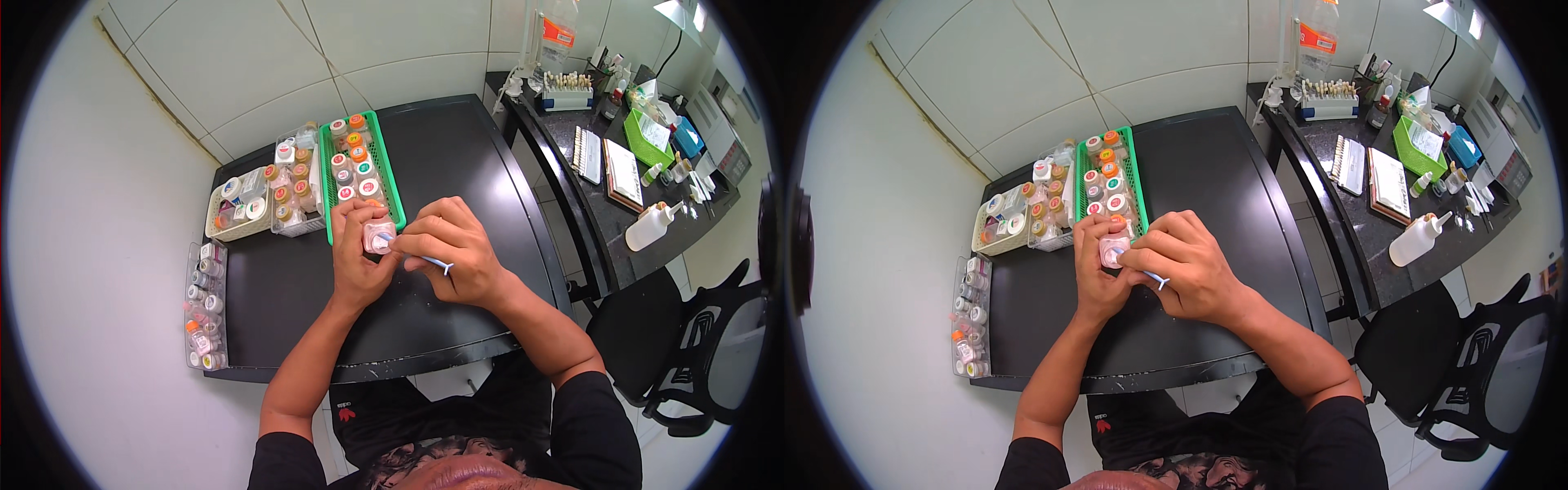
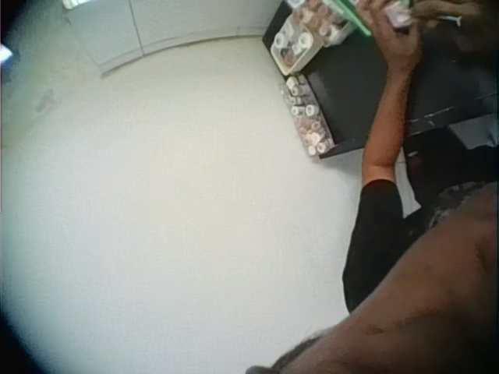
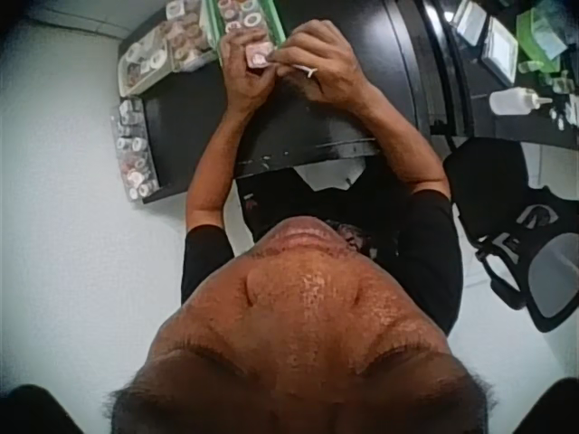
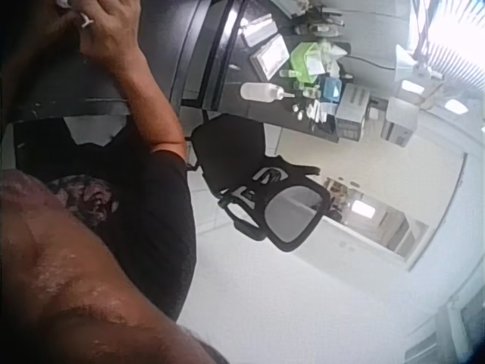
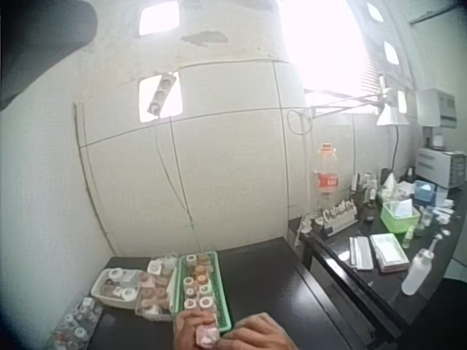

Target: The person applies colored stains to dental crowns using a fine-tipped brush, alternating between different small jars of pigment and placing the crowns back on their respective supports.

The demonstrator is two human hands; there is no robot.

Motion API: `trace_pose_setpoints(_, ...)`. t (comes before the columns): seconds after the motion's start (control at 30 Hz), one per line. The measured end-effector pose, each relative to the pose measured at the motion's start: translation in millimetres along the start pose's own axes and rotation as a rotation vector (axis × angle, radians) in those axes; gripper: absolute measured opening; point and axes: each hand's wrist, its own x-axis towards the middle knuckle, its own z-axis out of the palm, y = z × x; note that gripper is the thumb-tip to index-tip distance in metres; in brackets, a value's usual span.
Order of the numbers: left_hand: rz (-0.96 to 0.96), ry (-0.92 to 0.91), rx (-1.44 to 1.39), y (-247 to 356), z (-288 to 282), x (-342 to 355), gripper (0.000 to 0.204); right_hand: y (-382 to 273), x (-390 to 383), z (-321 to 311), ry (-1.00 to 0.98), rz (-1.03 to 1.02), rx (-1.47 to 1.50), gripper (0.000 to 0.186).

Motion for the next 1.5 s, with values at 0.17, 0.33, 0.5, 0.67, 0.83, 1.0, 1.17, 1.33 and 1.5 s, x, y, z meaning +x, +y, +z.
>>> trace_pose_setpoints(0.17, -0.018, -0.017, 0.087, 10.7, -5.0, 3.1, 0.057, 3.9, -1.7, 0.0, -0.029, 0.002, 0.023, 0.026)
trace_pose_setpoints(0.33, -0.035, 0.04, -0.196, 1.7, 6.3, -3.2, 0.068, 1.4, -0.7, -1.8, 0.014, -0.006, -0.031, 0.024)
trace_pose_setpoints(0.5, -0.018, -0.003, -0.126, -2.9, 2.1, -3.8, 0.067, 0.2, -0.7, -0.8, -0.005, -0.017, -0.062, 0.022)
trace_pose_setpoints(0.67, -0.023, -0.02, -0.023, 3.0, -0.4, 0.8, 0.06, 2.3, 0.2, 1.8, 0.098, 0.012, -0.134, 0.017)
trace_pose_setpoints(0.83, -0.016, -0.06, 0.001, 6.2, -1.7, 1.5, 0.059, 1.9, -0.9, -0.4, 0.047, 0.053, -0.082, 0.016)
trace_pose_setpoints(1.0, -0.104, -0.088, 0.009, 7.2, -3.9, 1.2, 0.06, 4.9, 0.8, -2.7, 0.049, 0.053, -0.048, 0.016)
trace_pose_setpoints(1.17, -0.055, -0.07, 0.009, 5.2, 0.6, 1.7, 0.058, 6.9, 0.2, -4.6, 0.056, 0.039, -0.147, 0.014)
trace_pose_setpoints(1.33, -0.001, -0.057, 0.103, 7.2, 1.6, 5.4, 0.055, 7.3, 0.7, -11.7, 0.121, 0.08, -0.113, 0.017)
trace_pose_setpoints(1.5, 0.018, -0.08, 0.197, 8.6, -1.4, 6.8, 0.054, 14.2, -1.0, -11.1, 0.302, 0.361, 0.079, 0.016)
